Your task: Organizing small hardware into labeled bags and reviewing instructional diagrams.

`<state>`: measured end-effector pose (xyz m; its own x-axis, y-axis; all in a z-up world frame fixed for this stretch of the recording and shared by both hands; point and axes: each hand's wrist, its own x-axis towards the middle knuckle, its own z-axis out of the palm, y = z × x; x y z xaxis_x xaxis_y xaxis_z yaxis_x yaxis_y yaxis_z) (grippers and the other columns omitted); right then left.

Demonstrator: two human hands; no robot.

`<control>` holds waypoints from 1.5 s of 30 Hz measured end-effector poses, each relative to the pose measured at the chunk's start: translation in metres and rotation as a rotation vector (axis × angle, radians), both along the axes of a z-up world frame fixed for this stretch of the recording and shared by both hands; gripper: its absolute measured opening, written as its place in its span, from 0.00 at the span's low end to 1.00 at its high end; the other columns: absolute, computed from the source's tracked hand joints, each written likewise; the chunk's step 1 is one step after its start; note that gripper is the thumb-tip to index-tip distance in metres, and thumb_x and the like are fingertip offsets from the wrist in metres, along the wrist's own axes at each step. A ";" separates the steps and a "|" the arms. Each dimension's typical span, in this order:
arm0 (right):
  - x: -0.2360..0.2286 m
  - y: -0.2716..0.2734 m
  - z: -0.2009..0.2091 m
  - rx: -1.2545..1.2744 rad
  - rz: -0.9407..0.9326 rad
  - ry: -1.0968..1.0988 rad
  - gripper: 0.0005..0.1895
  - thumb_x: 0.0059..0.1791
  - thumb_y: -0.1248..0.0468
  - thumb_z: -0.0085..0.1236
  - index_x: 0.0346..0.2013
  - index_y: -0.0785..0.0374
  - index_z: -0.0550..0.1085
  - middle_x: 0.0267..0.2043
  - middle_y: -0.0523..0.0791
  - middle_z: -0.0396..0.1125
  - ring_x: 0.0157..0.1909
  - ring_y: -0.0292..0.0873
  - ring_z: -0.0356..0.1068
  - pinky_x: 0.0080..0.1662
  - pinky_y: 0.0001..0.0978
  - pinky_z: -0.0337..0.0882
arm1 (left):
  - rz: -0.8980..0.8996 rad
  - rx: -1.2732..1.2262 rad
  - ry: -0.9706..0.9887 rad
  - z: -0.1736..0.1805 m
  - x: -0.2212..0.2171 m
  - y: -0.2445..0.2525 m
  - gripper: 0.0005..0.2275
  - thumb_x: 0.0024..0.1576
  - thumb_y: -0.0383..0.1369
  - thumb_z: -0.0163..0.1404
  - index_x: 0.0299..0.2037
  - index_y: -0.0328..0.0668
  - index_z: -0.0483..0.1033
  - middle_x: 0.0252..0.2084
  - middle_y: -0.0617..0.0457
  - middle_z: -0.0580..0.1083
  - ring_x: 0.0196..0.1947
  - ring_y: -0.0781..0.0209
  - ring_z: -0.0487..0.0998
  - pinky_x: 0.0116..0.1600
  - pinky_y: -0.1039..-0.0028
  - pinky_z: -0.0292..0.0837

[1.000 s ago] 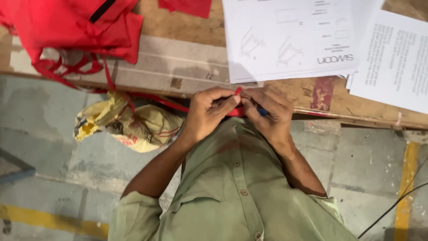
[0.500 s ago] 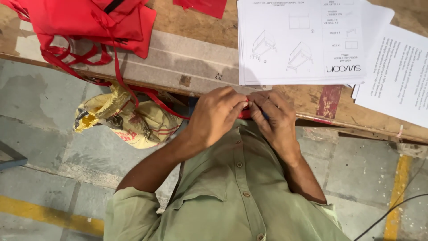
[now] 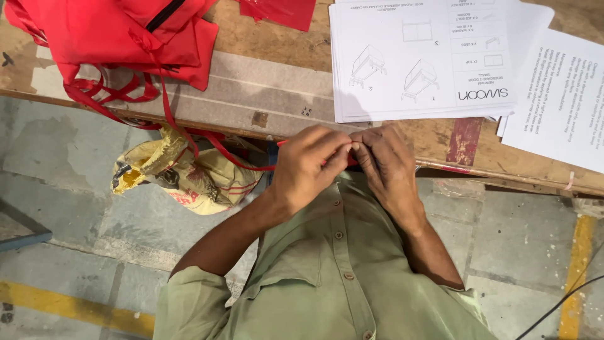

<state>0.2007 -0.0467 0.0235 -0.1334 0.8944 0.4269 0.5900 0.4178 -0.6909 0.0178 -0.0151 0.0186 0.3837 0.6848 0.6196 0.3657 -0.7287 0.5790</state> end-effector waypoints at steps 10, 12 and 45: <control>-0.003 0.001 -0.018 -0.184 0.034 0.334 0.02 0.57 0.73 0.55 0.45 0.70 0.74 0.41 0.46 0.67 0.40 0.37 0.69 0.42 0.28 0.71 | -0.411 -1.319 -0.819 -0.038 -0.002 0.014 0.06 0.65 0.27 0.51 0.45 0.31 0.80 0.31 0.59 0.71 0.28 0.76 0.65 0.35 0.84 0.62; -0.005 0.001 -0.022 -0.204 0.045 0.400 0.02 0.57 0.74 0.55 0.45 0.70 0.73 0.42 0.45 0.67 0.40 0.35 0.70 0.42 0.27 0.72 | -0.436 -1.363 -0.849 -0.036 -0.003 0.015 0.06 0.65 0.27 0.51 0.45 0.31 0.80 0.30 0.59 0.70 0.27 0.76 0.63 0.34 0.84 0.60; 0.004 0.003 -0.001 -0.266 0.088 0.665 0.12 0.53 0.73 0.61 0.47 0.68 0.67 0.42 0.42 0.62 0.44 0.34 0.69 0.46 0.29 0.76 | -0.273 -1.107 -0.678 -0.022 -0.004 0.006 0.09 0.64 0.29 0.54 0.49 0.28 0.79 0.40 0.55 0.78 0.39 0.74 0.75 0.46 0.82 0.72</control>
